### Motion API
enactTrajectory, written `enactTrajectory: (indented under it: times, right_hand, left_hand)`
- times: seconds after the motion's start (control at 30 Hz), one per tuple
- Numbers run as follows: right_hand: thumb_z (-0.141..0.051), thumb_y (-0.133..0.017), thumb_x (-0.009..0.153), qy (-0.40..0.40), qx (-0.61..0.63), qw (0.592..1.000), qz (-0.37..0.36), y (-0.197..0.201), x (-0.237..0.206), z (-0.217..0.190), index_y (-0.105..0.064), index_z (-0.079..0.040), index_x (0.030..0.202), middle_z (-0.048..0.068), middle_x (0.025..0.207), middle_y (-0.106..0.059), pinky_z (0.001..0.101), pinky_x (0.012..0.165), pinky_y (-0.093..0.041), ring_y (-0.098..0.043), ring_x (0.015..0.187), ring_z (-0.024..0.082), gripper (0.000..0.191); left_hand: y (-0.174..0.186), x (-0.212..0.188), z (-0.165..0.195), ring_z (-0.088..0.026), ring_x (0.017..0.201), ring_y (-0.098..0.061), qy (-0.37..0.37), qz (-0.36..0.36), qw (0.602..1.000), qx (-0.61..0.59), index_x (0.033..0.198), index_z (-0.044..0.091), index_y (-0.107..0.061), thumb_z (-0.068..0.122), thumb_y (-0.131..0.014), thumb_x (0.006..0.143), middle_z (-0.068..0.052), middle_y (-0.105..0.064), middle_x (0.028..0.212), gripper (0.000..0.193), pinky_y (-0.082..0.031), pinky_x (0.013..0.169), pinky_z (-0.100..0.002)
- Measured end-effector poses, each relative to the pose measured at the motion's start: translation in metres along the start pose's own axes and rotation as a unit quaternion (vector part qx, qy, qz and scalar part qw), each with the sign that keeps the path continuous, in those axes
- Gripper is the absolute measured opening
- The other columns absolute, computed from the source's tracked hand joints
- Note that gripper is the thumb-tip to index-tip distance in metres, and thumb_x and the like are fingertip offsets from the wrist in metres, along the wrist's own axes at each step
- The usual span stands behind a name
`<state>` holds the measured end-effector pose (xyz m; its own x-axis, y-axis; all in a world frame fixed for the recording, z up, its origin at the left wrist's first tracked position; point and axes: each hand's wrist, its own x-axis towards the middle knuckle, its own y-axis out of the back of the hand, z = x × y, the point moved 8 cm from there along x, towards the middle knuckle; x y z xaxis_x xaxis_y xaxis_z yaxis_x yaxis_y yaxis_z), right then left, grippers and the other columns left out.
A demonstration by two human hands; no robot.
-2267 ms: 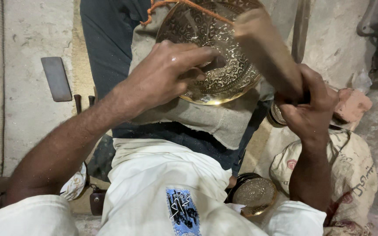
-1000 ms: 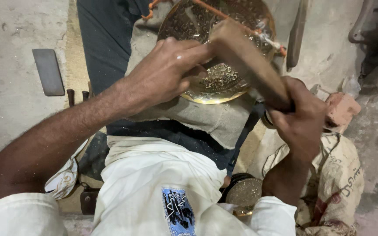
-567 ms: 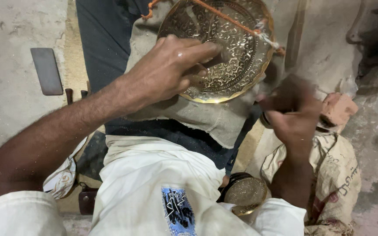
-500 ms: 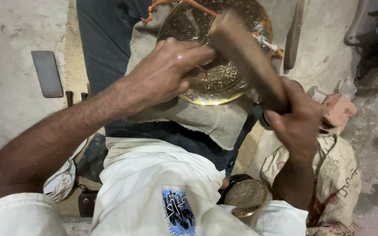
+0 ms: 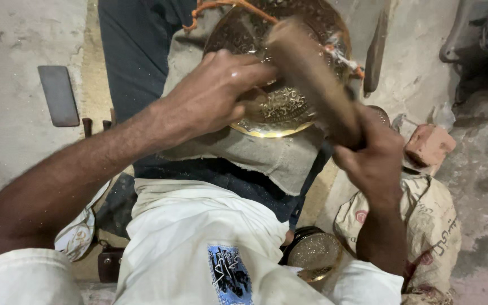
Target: The person sits on the floor with an ornate brass plate on their lap and embosses its decorative pattern, holding a small punch against the metal with one hand and striking it with a wooden mallet held in the other hand, repositioning the punch across the design as they work.
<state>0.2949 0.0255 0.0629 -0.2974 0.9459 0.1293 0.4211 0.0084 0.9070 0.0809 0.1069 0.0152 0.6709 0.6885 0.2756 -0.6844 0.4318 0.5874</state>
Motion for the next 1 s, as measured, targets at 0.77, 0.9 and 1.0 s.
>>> enactTrajectory:
  times: [0.77, 0.9, 1.0]
  right_hand:
    - [-0.013, -0.091, 0.096, -0.132, 0.294, 0.930, 0.175, -0.011, -0.041, 0.064, -0.062, -0.003, 0.127, 0.006, 0.089, -0.068, 0.0315, 0.069, -0.064, -0.071, 0.075, 0.017, 0.043]
    - [-0.001, -0.070, 0.081, -0.069, 0.097, 0.993, 0.019, -0.026, -0.032, 0.055, -0.062, -0.003, 0.127, 0.009, 0.097, -0.072, 0.0360, 0.074, -0.068, -0.073, 0.077, 0.018, 0.047]
    - [-0.008, -0.087, 0.098, -0.115, 0.213, 0.964, 0.109, -0.015, -0.038, 0.066, -0.058, -0.003, 0.130, 0.011, 0.096, -0.071, 0.0341, 0.071, -0.068, -0.073, 0.078, 0.017, 0.044]
  left_hand:
    - [0.000, 0.004, -0.004, -0.025, 0.086, -0.076, -0.047, 0.002, 0.999, 0.005, 0.131, 0.005, -0.065, 0.003, -0.075, 0.090, -0.014, -0.076, 0.103, 0.043, -0.065, 0.073, -0.037]
    - [-0.002, 0.004, -0.006, -0.025, 0.085, -0.075, -0.044, -0.008, 0.999, 0.021, 0.134, 0.006, -0.065, 0.004, -0.075, 0.091, -0.015, -0.076, 0.103, 0.044, -0.065, 0.072, -0.037]
    - [0.000, 0.003, -0.005, -0.025, 0.087, -0.076, -0.044, 0.003, 0.999, 0.006, 0.130, 0.007, -0.065, 0.006, -0.076, 0.090, -0.014, -0.077, 0.104, 0.042, -0.065, 0.076, -0.040]
